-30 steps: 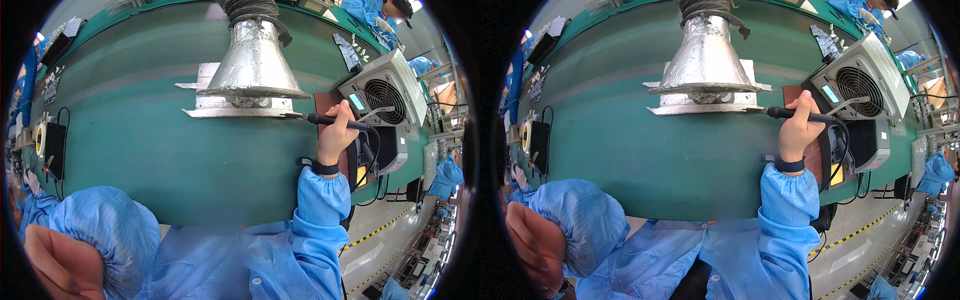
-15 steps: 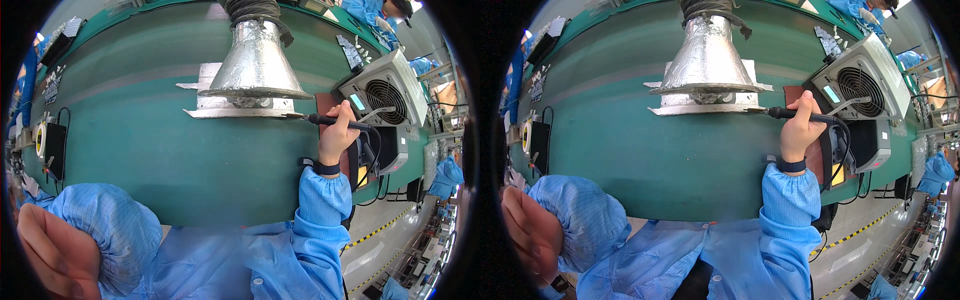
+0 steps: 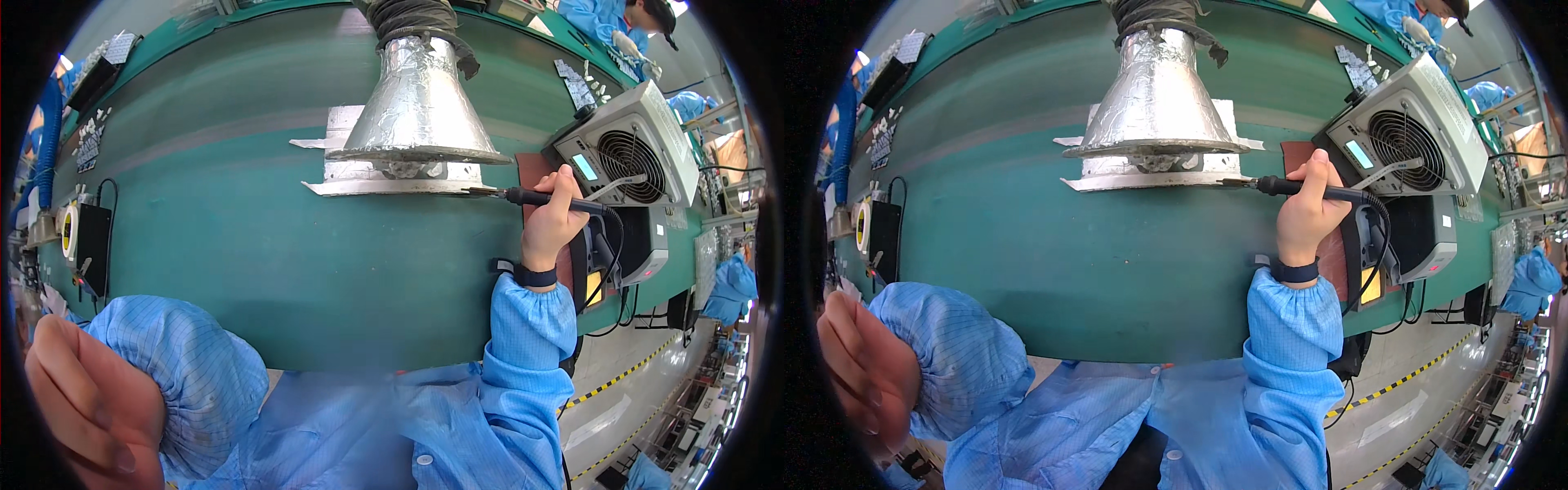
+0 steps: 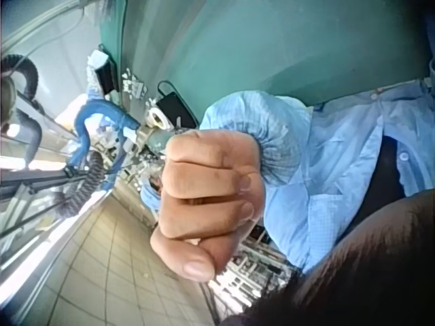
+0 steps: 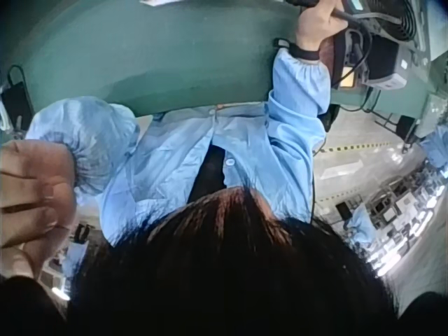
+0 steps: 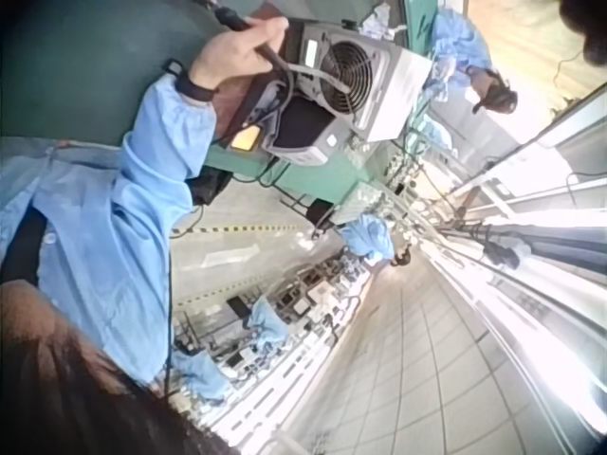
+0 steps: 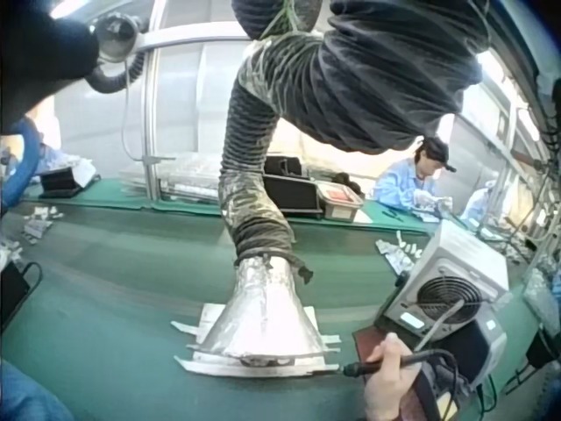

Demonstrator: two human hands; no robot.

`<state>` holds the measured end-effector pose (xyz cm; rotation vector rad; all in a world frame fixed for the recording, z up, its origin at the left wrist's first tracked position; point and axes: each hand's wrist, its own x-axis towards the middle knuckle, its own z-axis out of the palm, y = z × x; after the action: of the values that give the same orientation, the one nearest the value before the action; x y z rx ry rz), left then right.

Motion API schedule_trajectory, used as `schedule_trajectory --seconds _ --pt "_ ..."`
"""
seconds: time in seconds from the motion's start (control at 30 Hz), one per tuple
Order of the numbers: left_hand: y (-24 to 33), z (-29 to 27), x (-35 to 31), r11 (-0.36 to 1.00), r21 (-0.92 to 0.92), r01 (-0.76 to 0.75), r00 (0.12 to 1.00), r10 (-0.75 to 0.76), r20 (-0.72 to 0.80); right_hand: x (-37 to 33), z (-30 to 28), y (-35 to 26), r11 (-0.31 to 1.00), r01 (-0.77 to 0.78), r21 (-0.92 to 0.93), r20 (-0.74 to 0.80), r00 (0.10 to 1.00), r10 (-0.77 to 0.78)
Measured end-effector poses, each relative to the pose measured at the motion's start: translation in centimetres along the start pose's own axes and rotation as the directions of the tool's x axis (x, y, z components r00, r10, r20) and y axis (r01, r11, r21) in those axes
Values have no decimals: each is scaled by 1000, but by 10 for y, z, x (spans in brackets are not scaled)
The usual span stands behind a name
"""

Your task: The person solders wires onto LED circuit board strips using a soldering iron, then reaches across the conveyor belt to gather, arrange, and solder more strips.

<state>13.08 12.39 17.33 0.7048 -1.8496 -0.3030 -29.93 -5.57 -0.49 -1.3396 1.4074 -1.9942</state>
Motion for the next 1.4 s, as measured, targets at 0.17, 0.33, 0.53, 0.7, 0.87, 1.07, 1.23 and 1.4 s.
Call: schedule_trajectory --seconds 0.17,0.33,0.53,0.7,0.87,1.07,1.23,1.4 --pt "-13 7 4 987 -115 -108 993 112 34 0 0 0 1000 -9 -2 7 1000 9" --pt "-2 25 11 992 -9 124 988 -124 -93 0 -2 0 1000 -5 6 8 1000 5" --pt "3 58 33 964 -256 72 997 -78 -13 0 -1 -1 1000 -15 15 3 1000 15" --pt "11 80 45 953 -298 53 998 -55 -1 1 -1 2 1000 -2 0 5 1000 2" --pt "18 71 36 938 -345 30 1000 -31 1 0 2 0 1000 6 6 30 1000 -6" --pt "13 91 55 917 -398 1 1000 2 8 0 2 -2 1000 -11 -2 7 1000 11" --pt "9 88 54 913 -407 -27 999 43 30 0 -2 0 1000 -1 -27 7 1000 2" --pt "11 83 52 936 -349 -49 997 67 40 -1 0 0 1000 -17 -11 10 1000 17"
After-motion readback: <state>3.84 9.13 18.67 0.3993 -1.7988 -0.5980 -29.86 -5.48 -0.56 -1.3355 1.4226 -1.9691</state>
